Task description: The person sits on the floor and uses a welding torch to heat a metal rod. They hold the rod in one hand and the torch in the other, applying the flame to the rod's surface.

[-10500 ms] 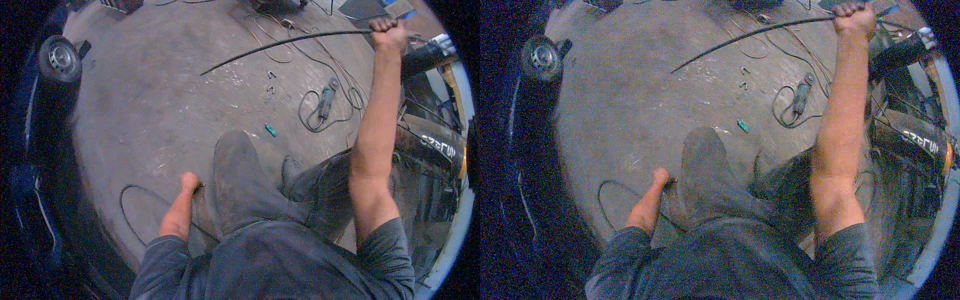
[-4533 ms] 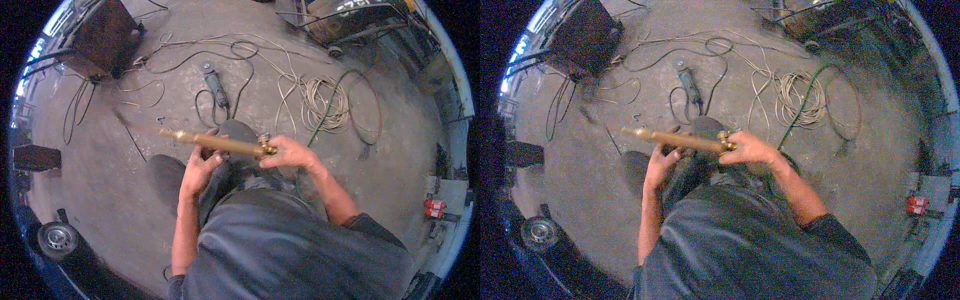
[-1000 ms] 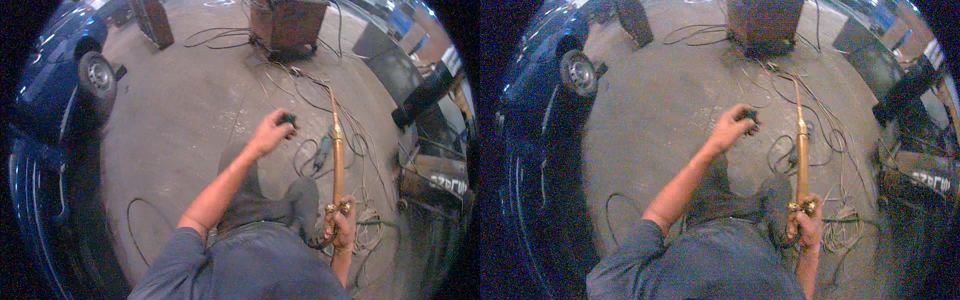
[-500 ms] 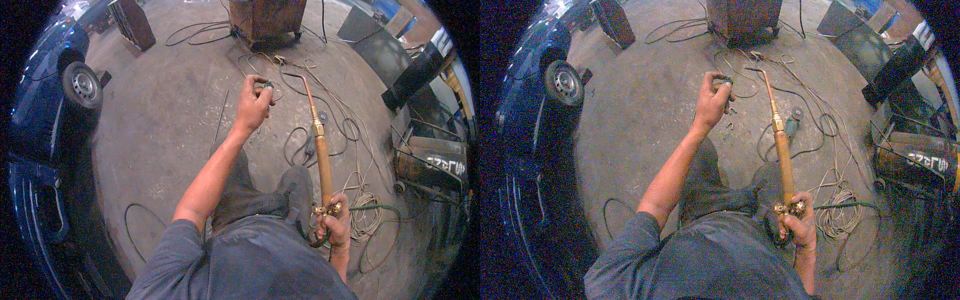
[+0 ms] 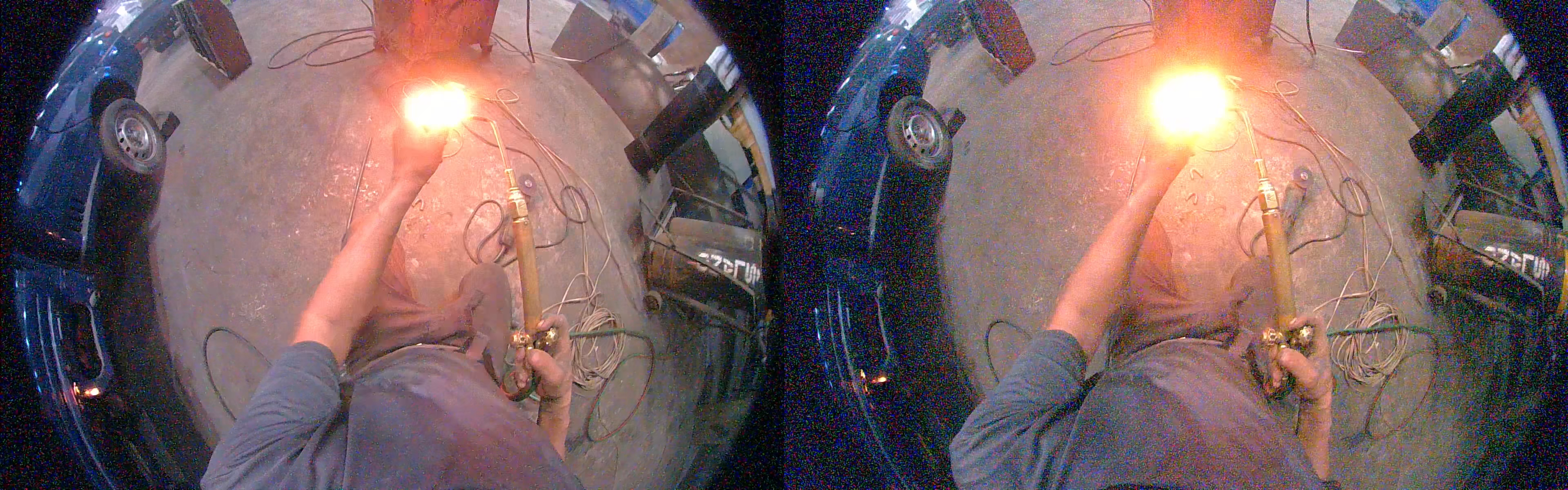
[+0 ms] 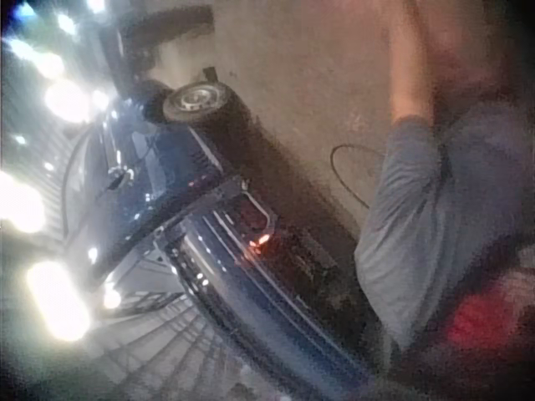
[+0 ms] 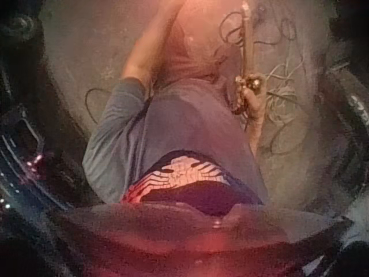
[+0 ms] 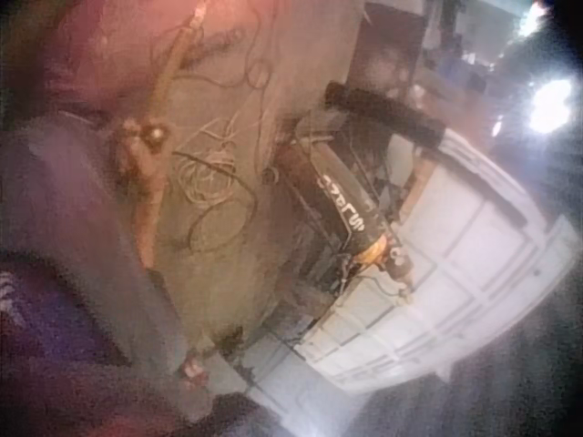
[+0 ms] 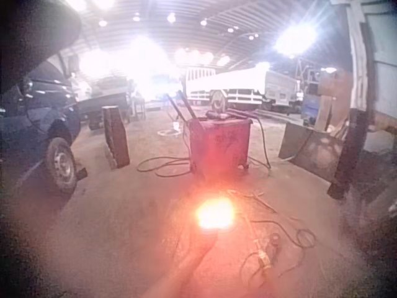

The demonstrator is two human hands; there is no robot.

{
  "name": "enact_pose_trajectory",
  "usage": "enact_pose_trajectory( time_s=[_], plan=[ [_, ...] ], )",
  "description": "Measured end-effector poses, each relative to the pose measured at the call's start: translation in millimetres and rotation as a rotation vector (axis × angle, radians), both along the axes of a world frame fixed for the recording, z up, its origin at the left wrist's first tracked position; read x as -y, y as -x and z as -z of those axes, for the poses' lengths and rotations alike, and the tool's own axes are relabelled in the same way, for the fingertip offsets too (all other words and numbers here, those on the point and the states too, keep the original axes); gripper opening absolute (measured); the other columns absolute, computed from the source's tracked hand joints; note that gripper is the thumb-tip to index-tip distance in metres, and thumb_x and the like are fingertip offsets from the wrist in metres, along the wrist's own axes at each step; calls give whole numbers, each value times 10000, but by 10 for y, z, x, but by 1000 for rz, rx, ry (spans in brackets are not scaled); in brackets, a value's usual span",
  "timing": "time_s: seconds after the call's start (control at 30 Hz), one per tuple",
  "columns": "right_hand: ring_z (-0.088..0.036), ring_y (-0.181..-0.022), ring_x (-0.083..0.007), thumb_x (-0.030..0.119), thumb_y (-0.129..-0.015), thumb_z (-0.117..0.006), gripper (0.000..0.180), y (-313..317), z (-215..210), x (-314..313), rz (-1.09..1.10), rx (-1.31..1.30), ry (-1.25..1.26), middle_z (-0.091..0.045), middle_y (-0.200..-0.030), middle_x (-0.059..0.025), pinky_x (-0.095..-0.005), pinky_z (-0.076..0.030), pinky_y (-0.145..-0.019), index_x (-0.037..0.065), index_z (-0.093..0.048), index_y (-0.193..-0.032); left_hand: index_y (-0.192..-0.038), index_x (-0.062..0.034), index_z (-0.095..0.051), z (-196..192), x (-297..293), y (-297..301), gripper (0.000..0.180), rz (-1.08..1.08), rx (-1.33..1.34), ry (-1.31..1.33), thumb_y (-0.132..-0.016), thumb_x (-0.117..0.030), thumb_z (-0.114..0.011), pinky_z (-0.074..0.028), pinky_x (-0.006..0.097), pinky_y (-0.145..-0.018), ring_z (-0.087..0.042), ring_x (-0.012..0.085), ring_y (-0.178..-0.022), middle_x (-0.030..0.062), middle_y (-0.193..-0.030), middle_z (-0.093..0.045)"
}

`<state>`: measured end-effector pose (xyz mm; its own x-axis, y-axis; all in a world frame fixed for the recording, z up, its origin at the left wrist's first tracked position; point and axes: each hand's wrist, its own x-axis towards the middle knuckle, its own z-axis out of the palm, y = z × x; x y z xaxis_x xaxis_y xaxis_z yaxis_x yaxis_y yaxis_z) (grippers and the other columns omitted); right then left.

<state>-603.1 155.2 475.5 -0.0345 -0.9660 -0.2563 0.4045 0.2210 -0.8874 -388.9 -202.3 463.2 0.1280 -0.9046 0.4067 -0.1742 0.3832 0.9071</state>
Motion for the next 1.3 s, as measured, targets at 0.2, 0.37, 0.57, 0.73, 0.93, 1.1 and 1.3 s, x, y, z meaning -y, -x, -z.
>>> enact_pose_trajectory(
  time_s=[0.2,0.37,0.57,0.73,0.93,1.1,1.3],
  plan=[
    [-602,-517,-185,392,-977,-693,487,17,123,-42,41,-69,60,-651,-884,-134,-304,-508,-407,140,-397,-1271,-1196,-53,-521,220,-1447,-134,280,393,-91,-429,-921,-44,-572,-496,300,-548,-601,125,-650,94,-925,-615],
    [-589,-511,-158,541,-993,-608,529,-71,76,244,43,-307,58,-634,-854,-108,-271,-488,-403,147,-399,-1276,-1214,-36,-543,280,-2116,-95,348,871,-58,-430,-879,-55,-634,-543,375,-819,-651,203,-947,99,-1001,-629],
    [-575,-508,-145,502,-1055,-514,427,-437,-159,541,56,-249,24,-634,-795,-84,-263,-449,-417,142,-440,-1273,-1196,-52,-620,-101,-1935,-180,368,1000,106,-101,-855,-114,-744,-531,397,-884,-662,304,-1003,144,-1044,-649],
    [-579,-483,-154,489,-1056,-516,405,-426,-117,538,96,-77,3,-629,-783,-81,-273,-447,-381,145,-445,-1258,-1200,-45,-614,-85,-1958,-161,338,988,116,-4,-887,-112,-722,-542,418,-867,-672,339,-990,153,-1043,-645],
    [-563,-465,-138,485,-1067,-492,390,-410,-52,555,96,14,49,-630,-849,-93,-257,-456,-354,154,-436,-1267,-1190,-35,-611,-65,-1971,-99,314,961,115,31,-907,-126,-713,-551,427,-835,-691,355,-960,161,-1021,-666],
    [-583,-485,-148,457,-1073,-496,389,-315,247,527,167,-64,73,-647,-895,-114,-265,-466,-357,144,-451,-1300,-1168,-27,-623,-13,-2086,-74,298,880,99,-110,-914,-141,-727,-558,414,-842,-711,326,-963,161,-1001,-690],
    [-630,-704,-131,442,-1062,-538,400,-302,167,500,78,-15,102,-650,-959,-74,-247,-500,-535,126,-475,-1299,-1145,-26,-639,67,-2161,-10,277,834,87,-187,-912,-128,-749,-577,391,-819,-735,263,-942,149,-996,-713]
  ],
)
